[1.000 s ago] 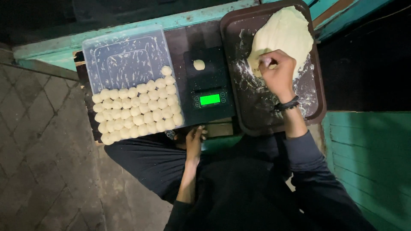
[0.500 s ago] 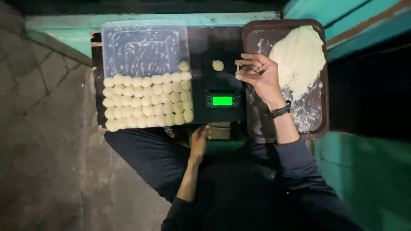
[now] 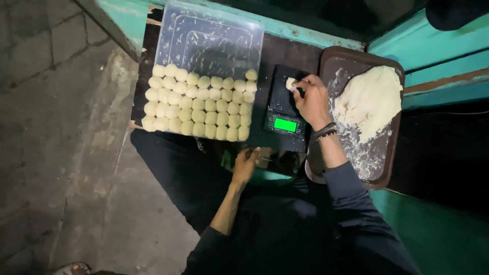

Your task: Portioning dough into small pieces, weighing them on a scale, and rolling them into balls before placing them in a storage container.

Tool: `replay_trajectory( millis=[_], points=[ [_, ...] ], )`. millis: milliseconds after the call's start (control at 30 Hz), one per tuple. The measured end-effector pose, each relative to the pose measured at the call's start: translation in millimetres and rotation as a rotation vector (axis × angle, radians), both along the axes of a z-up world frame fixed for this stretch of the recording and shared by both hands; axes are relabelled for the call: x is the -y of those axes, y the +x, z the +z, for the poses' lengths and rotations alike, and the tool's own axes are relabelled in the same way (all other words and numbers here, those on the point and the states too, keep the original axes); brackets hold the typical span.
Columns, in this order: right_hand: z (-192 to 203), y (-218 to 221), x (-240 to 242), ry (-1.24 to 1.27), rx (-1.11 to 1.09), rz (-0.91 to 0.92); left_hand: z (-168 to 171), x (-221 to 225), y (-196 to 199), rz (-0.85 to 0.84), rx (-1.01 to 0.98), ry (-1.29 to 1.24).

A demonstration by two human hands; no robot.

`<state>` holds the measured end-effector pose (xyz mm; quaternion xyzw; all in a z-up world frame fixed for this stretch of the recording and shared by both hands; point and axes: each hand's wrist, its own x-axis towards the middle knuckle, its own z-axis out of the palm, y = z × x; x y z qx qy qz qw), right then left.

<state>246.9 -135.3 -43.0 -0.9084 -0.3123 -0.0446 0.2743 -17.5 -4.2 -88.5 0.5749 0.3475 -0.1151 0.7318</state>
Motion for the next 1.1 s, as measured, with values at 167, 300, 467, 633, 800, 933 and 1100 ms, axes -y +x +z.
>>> replay_trajectory(
  millis=[167, 300, 467, 633, 800, 933, 1100],
  points=[
    [29.3, -15.1, 0.1, 0.165, -0.152, 0.064, 17.1, -4.0, 3.8, -0.006, -0.027, -0.026],
    [49.6, -16.2, 0.8, 0.459, -0.225, 0.083, 22.9, -5.0, 2.9, -0.012, -0.041, -0.046],
    [40.5, 5.1, 3.3, 0.441, -0.138, 0.011, -8.6, 5.3, 2.2, 0.033, -0.028, -0.009],
    [30.2, 14.2, -8.3, 0.179, -0.162, 0.103, 24.2, 5.2, -1.6, 0.054, 0.024, 0.070],
    [22.6, 14.2, -18.4, -0.102, -0.351, 0.084, 56.1, 11.1, -4.9, 0.003, 0.213, 0.172],
    [28.9, 6.7, -10.7, -0.018, -0.388, 0.012, 98.1, 13.5, 14.6, 0.039, 0.386, 0.224],
    [51.8, -7.5, 9.3, 0.340, -0.536, -0.025, 124.3, 7.0, 68.3, 0.225, 0.638, 0.310]
  ],
)
